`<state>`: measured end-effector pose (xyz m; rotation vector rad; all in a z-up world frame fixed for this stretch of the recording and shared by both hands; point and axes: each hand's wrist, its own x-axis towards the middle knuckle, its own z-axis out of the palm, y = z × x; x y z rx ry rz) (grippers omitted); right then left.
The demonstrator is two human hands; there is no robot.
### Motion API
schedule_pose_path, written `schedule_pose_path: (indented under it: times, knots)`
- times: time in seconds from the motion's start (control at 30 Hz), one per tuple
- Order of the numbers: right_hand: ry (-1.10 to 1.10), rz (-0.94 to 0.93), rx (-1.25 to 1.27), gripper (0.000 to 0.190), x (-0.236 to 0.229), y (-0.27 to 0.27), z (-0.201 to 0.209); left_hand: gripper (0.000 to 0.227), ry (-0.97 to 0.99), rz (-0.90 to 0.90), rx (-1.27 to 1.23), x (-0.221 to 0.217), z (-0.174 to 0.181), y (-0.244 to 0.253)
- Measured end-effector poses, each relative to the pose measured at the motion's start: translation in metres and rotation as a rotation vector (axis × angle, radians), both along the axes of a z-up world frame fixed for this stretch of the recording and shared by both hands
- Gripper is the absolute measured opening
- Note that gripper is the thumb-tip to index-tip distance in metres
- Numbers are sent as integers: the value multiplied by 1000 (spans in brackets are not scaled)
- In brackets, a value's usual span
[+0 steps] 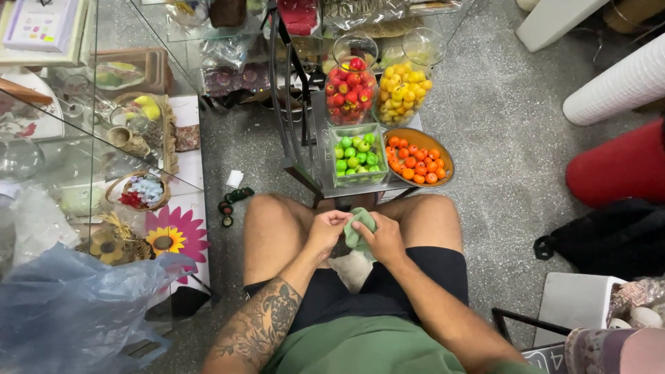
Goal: Cleaning small plastic fruit-shaped pet toys by wiping them individually with a cloth.
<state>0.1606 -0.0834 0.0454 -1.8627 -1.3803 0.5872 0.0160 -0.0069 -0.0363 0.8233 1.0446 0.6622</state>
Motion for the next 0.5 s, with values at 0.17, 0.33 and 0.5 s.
schedule_pose_path:
  times: [0.17, 0.33, 0.5]
  knots:
    - [23, -43, 4, 35, 8, 1, 0, 28, -95, -1, -46, -2, 16, 1]
    - [234, 40, 24, 42, 7, 1, -2, 35, -233, -28, -137, -5, 21, 1]
    - [49, -51, 145, 30, 15, 3, -27, 38, -306, -1, -261, -3, 42, 0]
